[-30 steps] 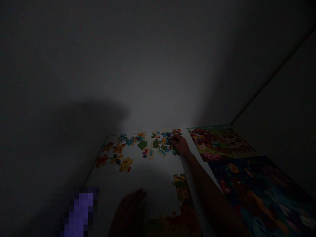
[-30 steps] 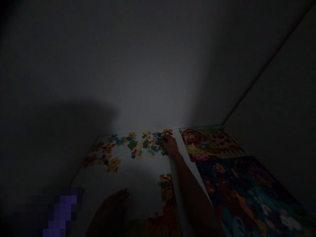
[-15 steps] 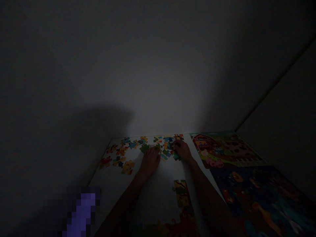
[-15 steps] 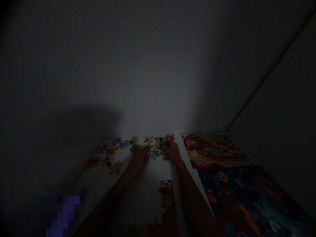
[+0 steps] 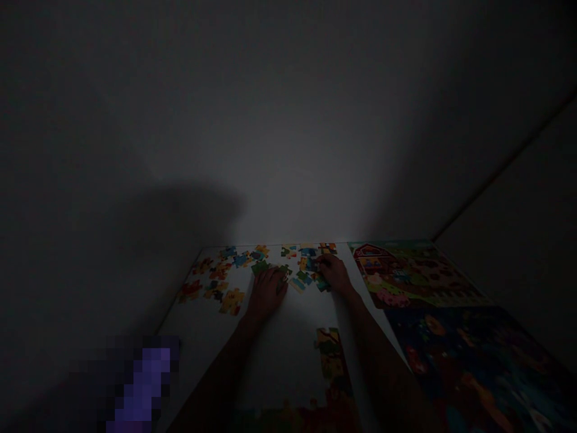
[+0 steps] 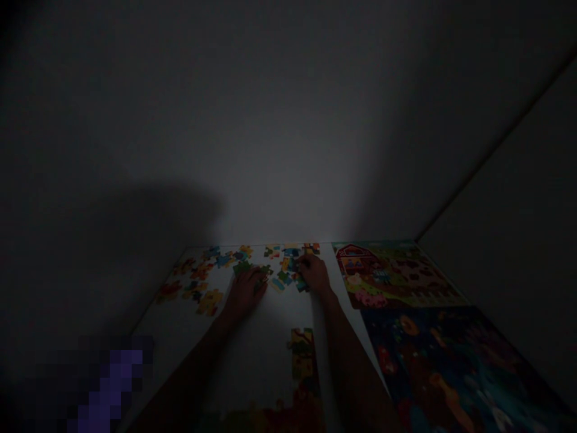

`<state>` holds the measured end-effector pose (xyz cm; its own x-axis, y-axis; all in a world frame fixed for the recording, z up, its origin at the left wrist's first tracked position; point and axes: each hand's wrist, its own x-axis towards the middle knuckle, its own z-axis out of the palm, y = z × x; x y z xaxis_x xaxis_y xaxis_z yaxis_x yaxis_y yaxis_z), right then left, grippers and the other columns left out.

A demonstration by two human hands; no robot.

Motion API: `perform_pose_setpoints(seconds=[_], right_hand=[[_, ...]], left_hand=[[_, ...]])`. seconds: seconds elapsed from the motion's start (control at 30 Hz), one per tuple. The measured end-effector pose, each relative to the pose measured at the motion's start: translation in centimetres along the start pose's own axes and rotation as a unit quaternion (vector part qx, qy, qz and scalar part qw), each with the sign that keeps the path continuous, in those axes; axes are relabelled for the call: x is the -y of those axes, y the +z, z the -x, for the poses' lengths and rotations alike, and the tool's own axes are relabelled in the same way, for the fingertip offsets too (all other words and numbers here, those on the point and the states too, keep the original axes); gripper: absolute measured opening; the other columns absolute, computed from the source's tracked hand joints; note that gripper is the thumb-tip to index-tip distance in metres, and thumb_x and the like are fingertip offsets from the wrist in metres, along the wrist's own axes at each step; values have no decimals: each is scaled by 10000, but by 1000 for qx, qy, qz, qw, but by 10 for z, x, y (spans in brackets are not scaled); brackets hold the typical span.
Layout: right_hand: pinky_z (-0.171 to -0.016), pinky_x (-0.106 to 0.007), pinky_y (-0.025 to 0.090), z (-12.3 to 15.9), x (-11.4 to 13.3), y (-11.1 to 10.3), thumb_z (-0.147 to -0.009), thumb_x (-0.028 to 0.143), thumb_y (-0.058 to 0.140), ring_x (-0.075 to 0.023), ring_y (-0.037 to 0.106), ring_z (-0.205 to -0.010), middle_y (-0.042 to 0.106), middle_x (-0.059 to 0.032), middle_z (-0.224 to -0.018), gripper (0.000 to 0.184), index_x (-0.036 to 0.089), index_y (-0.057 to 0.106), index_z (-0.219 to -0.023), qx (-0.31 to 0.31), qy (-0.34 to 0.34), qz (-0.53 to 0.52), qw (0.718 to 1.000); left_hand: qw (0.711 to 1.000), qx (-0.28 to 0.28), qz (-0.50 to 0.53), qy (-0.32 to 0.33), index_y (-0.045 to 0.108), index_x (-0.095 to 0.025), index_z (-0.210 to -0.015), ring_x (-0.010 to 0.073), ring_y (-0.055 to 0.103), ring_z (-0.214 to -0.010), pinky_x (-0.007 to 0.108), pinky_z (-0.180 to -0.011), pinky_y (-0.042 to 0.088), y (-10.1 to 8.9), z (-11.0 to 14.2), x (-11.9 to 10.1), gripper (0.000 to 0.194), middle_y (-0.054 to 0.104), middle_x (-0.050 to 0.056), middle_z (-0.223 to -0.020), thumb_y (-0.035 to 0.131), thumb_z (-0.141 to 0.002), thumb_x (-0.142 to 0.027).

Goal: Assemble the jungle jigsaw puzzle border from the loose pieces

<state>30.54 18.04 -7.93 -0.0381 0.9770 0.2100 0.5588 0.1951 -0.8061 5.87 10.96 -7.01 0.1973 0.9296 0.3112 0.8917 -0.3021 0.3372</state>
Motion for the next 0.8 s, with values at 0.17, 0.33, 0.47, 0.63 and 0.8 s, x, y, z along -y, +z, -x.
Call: perform_pose_setpoints(seconds=[0.17, 0.33, 0.47, 0.63, 0.8], right_hand=[[-729, -298, 517, 0, -2, 1, -731, 229, 521, -194, 681, -788, 731, -16, -846, 254, 224, 714, -897, 3, 2, 3, 1000], [-761, -315, 519, -1, -3, 0, -741, 239, 525, -201, 685, -832, 737, -32, -910, 254, 220, 726, -895, 5, -12, 21, 1000], [-788, -320, 514, 0, -2, -2, -738, 237, 525, -202, 683, -858, 742, -30, -919, 262, 223, 732, -898, 11, -24, 22, 999], [-722, -308, 514, 0, -3, -1, -732, 252, 514, -197, 679, -794, 741, -33, -888, 290, 211, 737, -912, 16, 6, 7, 1000], [-664, -273, 522, -1, -5, 0, -724, 239, 503, -179, 684, -757, 733, -26, -856, 286, 213, 730, -896, 15, 6, -13, 1000]], left_hand=[[1000, -11, 13, 5, 663, -231, -1104, 239, 562, -1195, 445, -1078, 389, 0, -2, 0, 229, 626, 78, -1283, 518, -942, -301], [1000, -15, 18, 19, 650, -231, -1145, 244, 547, -1219, 460, -1087, 372, 0, -2, -2, 257, 617, 85, -1299, 487, -956, -293], [999, -14, 25, 19, 634, -234, -1182, 239, 534, -1248, 488, -1127, 331, 3, -2, -2, 283, 612, 84, -1313, 467, -954, -251], [998, -19, 47, 32, 598, -236, -1264, 231, 518, -1274, 480, -1149, 333, 3, -1, 0, 386, 603, 84, -1327, 470, -905, -170], [998, -1, 57, 27, 537, -200, -1337, 240, 489, -1309, 488, -1179, 300, 1, -2, 0, 493, 583, 98, -1355, 475, -853, -128]])
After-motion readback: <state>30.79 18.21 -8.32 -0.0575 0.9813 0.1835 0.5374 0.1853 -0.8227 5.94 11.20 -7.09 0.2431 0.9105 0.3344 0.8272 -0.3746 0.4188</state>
